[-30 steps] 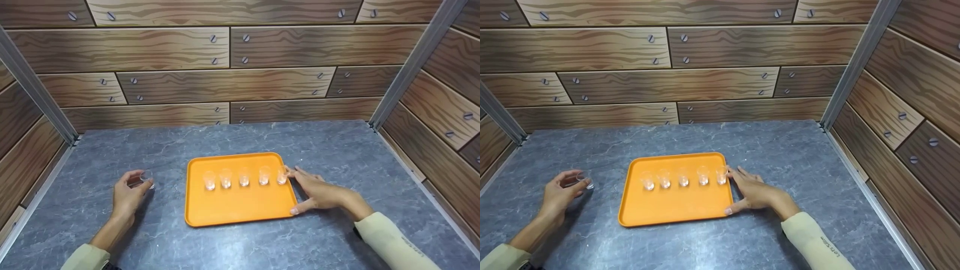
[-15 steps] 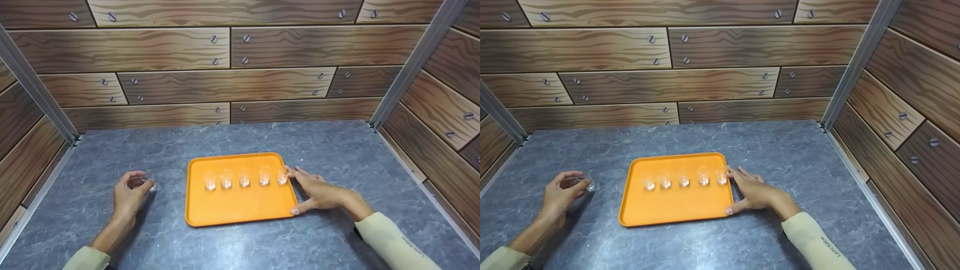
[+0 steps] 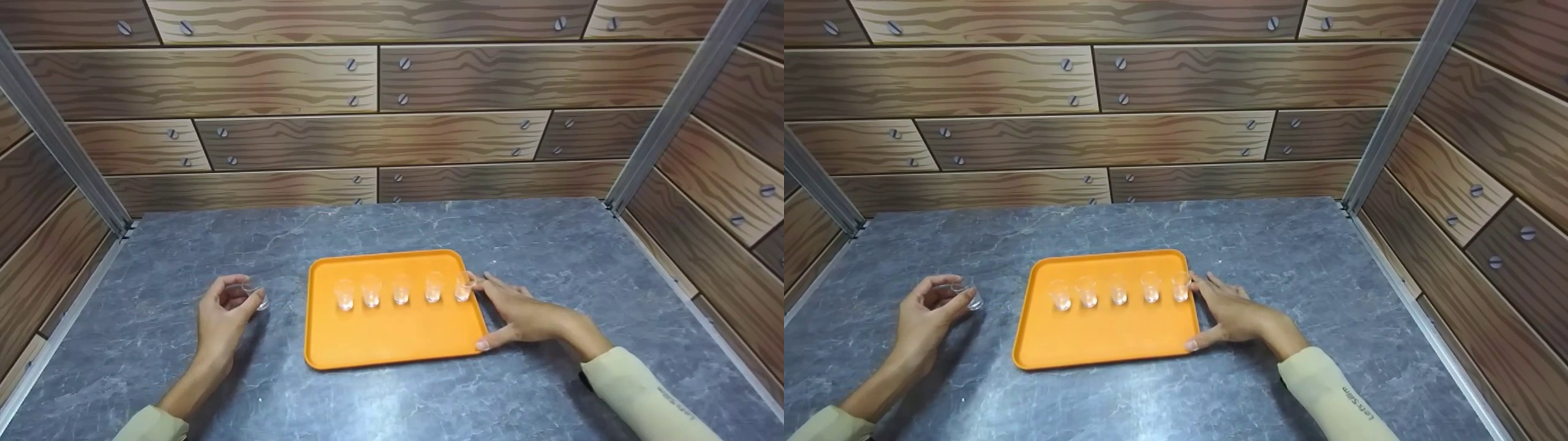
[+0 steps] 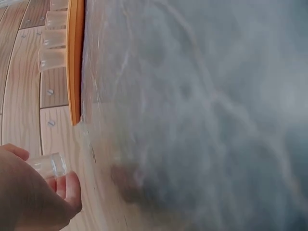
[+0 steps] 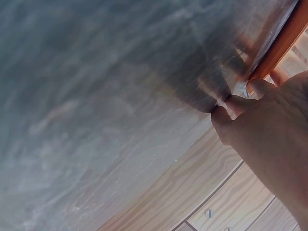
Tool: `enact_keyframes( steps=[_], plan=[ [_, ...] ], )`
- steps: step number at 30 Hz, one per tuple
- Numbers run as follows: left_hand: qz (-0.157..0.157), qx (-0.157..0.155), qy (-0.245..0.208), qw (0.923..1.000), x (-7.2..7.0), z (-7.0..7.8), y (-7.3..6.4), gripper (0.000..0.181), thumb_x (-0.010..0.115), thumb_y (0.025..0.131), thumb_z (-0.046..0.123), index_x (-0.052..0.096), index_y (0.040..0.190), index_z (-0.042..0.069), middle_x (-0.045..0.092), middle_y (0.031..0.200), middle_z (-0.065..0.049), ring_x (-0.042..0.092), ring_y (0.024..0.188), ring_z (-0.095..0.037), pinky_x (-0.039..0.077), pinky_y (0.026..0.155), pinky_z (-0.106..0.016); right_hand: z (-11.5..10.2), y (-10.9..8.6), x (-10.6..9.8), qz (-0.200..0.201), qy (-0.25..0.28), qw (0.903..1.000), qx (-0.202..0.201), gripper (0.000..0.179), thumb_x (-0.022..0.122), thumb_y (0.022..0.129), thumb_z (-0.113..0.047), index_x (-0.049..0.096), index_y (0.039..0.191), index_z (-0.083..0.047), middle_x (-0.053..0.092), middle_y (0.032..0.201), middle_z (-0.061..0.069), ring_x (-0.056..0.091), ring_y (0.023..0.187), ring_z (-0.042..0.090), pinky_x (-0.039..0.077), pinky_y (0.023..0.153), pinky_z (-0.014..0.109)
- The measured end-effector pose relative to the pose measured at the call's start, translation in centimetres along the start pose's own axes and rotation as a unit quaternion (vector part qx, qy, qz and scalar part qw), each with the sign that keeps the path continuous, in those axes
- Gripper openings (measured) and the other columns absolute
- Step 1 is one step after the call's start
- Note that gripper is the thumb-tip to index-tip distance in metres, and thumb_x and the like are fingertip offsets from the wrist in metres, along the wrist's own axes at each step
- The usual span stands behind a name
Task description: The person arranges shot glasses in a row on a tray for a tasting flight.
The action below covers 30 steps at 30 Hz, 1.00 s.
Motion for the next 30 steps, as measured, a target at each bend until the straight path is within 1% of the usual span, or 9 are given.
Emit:
enact_keyframes(
  steps=[5, 13, 16, 20, 26, 30],
  plan=[
    [-0.007, 0.011, -0.002, 0.9999, 0.7, 0.2, -0.3, 0.034, 0.084, 0.093, 0.001, 0.066, 0.122, -0.002, 0.068, 0.102, -0.009, 0.066, 0.087, -0.014, 0.056, 0.072, -0.018, 0.1, 0.0, 0.0, -0.001, 0.001, 1.0, 0.002, 0.107, 0.086, 0.089, -0.061, 0.031, 0.164, -0.008, 0.015, 0.179, 0.022, 0.003, 0.164, 0.048, 0.0, 0.119, 0.083],
    [-0.023, 0.017, -0.025, 0.9993, 2.0, 0.6, -0.7, 0.036, 0.084, 0.091, -0.003, 0.066, 0.121, -0.005, 0.07, 0.101, -0.009, 0.066, 0.086, -0.013, 0.056, 0.075, -0.018, 0.1, 0.0, 0.0, 0.001, 0.0, 1.0, 0.004, 0.11, 0.086, 0.088, -0.061, 0.03, 0.166, -0.007, 0.015, 0.179, 0.022, 0.003, 0.164, 0.047, 0.0, 0.12, 0.082],
    [-0.03, 0.027, -0.035, 0.9985, 2.7, 0.9, -0.8, 0.034, 0.084, 0.09, -0.005, 0.067, 0.119, -0.006, 0.07, 0.101, -0.011, 0.067, 0.086, -0.013, 0.057, 0.076, -0.018, 0.0, 0.0, 0.0, 0.002, -0.002, 1.0, 0.003, 0.11, 0.087, 0.088, -0.061, 0.03, 0.166, -0.006, 0.015, 0.179, 0.022, 0.003, 0.164, 0.047, 0.0, 0.12, 0.082],
    [-0.041, 0.04, -0.053, 0.997, 3.5, 1.2, -1.1, 0.03, 0.083, 0.089, -0.009, 0.068, 0.115, -0.008, 0.072, 0.099, -0.014, 0.069, 0.086, -0.014, 0.058, 0.077, -0.02, 0.0, -0.1, 0.0, 0.003, -0.002, 1.0, 0.0, 0.108, 0.087, 0.088, -0.061, 0.031, 0.165, -0.008, 0.015, 0.179, 0.02, 0.003, 0.164, 0.047, 0.001, 0.119, 0.083],
    [-0.059, 0.046, -0.05, 0.9959, 4.6, 1.4, -1.4, 0.03, 0.084, 0.088, -0.008, 0.069, 0.114, -0.009, 0.072, 0.101, -0.016, 0.07, 0.087, -0.015, 0.058, 0.078, -0.02, -0.2, -0.1, 0.1, 0.002, -0.003, 1.0, -0.008, 0.11, 0.086, 0.088, -0.063, 0.029, 0.167, -0.01, 0.011, 0.181, 0.013, 0.001, 0.164, 0.045, 0.002, 0.117, 0.086],
    [-0.066, 0.046, -0.054, 0.9953, 5.3, 1.4, -1.5, 0.03, 0.084, 0.088, -0.007, 0.069, 0.114, -0.009, 0.072, 0.101, -0.016, 0.069, 0.087, -0.017, 0.058, 0.078, -0.02, -0.2, 0.0, 0.1, 0.004, -0.006, 0.9999, -0.012, 0.109, 0.085, 0.089, -0.063, 0.03, 0.166, -0.01, 0.011, 0.181, 0.012, 0.001, 0.164, 0.046, 0.002, 0.117, 0.086]
  ],
)
Point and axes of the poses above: each hand's wrist, its own y-axis towards the middle knuckle, its own x-axis out of the palm, z = x × y, the point moved 7 cm from there along y, towards the middle knuckle
